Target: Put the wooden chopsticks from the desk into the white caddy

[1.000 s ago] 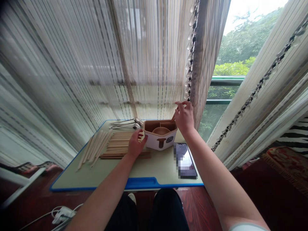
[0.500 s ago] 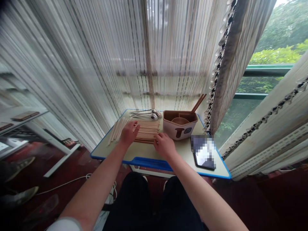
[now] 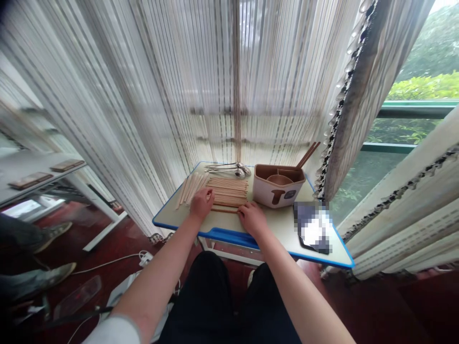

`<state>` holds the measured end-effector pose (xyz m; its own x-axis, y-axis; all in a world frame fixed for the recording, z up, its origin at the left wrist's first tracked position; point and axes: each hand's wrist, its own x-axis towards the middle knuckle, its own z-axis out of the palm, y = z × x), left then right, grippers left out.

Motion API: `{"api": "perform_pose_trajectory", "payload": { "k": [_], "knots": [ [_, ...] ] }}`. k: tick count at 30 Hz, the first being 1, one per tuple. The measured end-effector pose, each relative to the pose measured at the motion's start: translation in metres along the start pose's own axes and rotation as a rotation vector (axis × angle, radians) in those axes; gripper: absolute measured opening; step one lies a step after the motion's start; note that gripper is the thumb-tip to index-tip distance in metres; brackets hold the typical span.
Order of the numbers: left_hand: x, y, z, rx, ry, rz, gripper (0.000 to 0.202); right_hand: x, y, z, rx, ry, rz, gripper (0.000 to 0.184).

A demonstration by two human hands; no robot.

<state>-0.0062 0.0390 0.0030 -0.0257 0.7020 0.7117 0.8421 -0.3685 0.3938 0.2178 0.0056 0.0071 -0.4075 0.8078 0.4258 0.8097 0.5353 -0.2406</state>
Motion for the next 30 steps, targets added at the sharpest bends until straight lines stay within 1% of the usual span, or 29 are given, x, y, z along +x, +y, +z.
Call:
{"api": "perform_pose_trajectory", "payload": {
  "k": [2,4,7,9,11,13,16,19,21,23,25,27,30],
  "knots": [
    [0.0,-0.001,-0.002,-0.03,0.022,-0.039,0.02,-0.003,0.002,-0.002,-0.025,0.015,0.005,0.023],
    [0.001,-0.004,-0.004,-0.076,0.052,-0.107,0.021,-0.007,0.008,-0.004,-0.064,0.05,0.002,0.023],
    [0.003,-0.011,-0.006,-0.163,0.155,-0.28,0.024,-0.014,0.019,-0.009,-0.109,0.144,0.015,0.025],
    [0.004,-0.017,-0.007,-0.2,0.227,-0.391,0.025,-0.017,0.026,-0.01,-0.082,0.22,0.055,0.027],
    [0.004,-0.022,-0.007,-0.211,0.252,-0.438,0.026,-0.018,0.029,-0.011,-0.007,0.302,0.104,0.028],
    [0.004,-0.024,-0.007,-0.204,0.234,-0.425,0.025,-0.018,0.028,-0.012,0.073,0.38,0.13,0.031],
    [0.003,-0.021,-0.005,-0.167,0.198,-0.357,0.024,-0.018,0.024,-0.012,0.147,0.444,0.105,0.033],
    [0.002,-0.012,-0.004,-0.137,0.185,-0.279,0.024,-0.019,0.021,-0.014,0.206,0.5,0.077,0.029],
    [0.004,-0.003,-0.003,-0.141,0.166,-0.229,0.024,-0.019,0.021,-0.02,0.262,0.55,0.073,0.025],
    [0.009,0.008,0.001,-0.173,0.125,-0.179,0.026,-0.019,0.023,-0.034,0.336,0.569,0.073,0.023],
    [0.018,0.022,0.009,-0.231,0.077,-0.146,0.028,-0.016,0.027,-0.057,0.404,0.558,0.089,0.023],
    [0.029,0.039,0.021,-0.315,0.031,-0.14,0.03,-0.011,0.035,-0.084,0.457,0.559,0.117,0.023],
    [0.049,0.068,0.046,-0.451,-0.055,-0.146,0.038,0.007,0.054,-0.125,0.535,0.605,0.149,0.02]
  ]
}}
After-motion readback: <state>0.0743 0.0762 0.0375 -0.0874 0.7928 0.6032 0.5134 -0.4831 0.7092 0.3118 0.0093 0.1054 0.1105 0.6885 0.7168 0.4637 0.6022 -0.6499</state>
